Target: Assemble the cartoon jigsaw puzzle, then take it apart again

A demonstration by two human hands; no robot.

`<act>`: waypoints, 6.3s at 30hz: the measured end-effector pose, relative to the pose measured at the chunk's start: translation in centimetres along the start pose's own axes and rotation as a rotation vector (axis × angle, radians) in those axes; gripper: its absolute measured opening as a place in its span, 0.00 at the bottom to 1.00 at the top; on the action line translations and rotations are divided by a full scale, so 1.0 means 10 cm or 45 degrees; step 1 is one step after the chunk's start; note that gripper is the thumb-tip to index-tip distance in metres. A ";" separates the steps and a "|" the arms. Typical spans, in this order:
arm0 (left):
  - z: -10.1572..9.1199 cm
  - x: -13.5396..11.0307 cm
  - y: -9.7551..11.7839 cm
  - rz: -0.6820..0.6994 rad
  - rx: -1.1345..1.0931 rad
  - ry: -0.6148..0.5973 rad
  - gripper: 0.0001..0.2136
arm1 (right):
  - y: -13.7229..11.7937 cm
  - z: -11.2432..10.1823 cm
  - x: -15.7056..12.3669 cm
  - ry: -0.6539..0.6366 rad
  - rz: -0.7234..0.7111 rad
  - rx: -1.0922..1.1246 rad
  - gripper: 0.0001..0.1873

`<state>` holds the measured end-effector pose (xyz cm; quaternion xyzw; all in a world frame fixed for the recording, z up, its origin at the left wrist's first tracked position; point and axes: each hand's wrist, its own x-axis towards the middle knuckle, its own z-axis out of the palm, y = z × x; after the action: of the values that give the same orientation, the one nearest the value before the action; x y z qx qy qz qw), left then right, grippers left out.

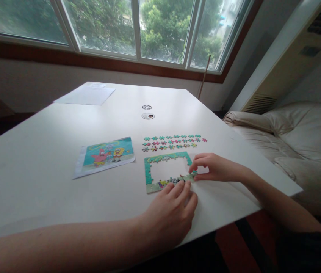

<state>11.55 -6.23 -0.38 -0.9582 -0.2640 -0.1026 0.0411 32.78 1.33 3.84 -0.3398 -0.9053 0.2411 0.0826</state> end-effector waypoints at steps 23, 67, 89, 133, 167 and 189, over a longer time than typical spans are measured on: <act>-0.01 0.04 -0.04 -0.010 -0.040 -0.005 0.20 | 0.11 -0.08 -0.06 -0.039 0.069 -0.125 0.08; -0.31 -0.16 -0.43 -0.247 -0.067 -0.185 0.24 | 0.22 -0.09 -0.05 -0.065 0.129 -0.191 0.35; -0.12 -0.60 -1.02 -0.516 -0.037 -0.166 0.37 | 0.16 0.06 -0.02 -0.183 0.244 -0.239 0.46; -0.19 -0.69 -0.69 -0.875 0.246 -0.284 0.31 | 0.18 0.00 0.02 -0.187 0.230 -0.252 0.45; -0.18 -0.68 -0.64 -0.594 0.185 -0.038 0.19 | 0.17 -0.02 0.02 -0.233 0.242 -0.302 0.46; -0.07 -0.65 -0.80 -0.633 0.146 -0.049 0.21 | 0.18 -0.04 -0.01 -0.238 0.255 -0.269 0.47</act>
<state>1.83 -2.65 -0.95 -0.8616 -0.4977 -0.0760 0.0639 34.02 2.57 3.36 -0.4111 -0.8910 0.1822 -0.0626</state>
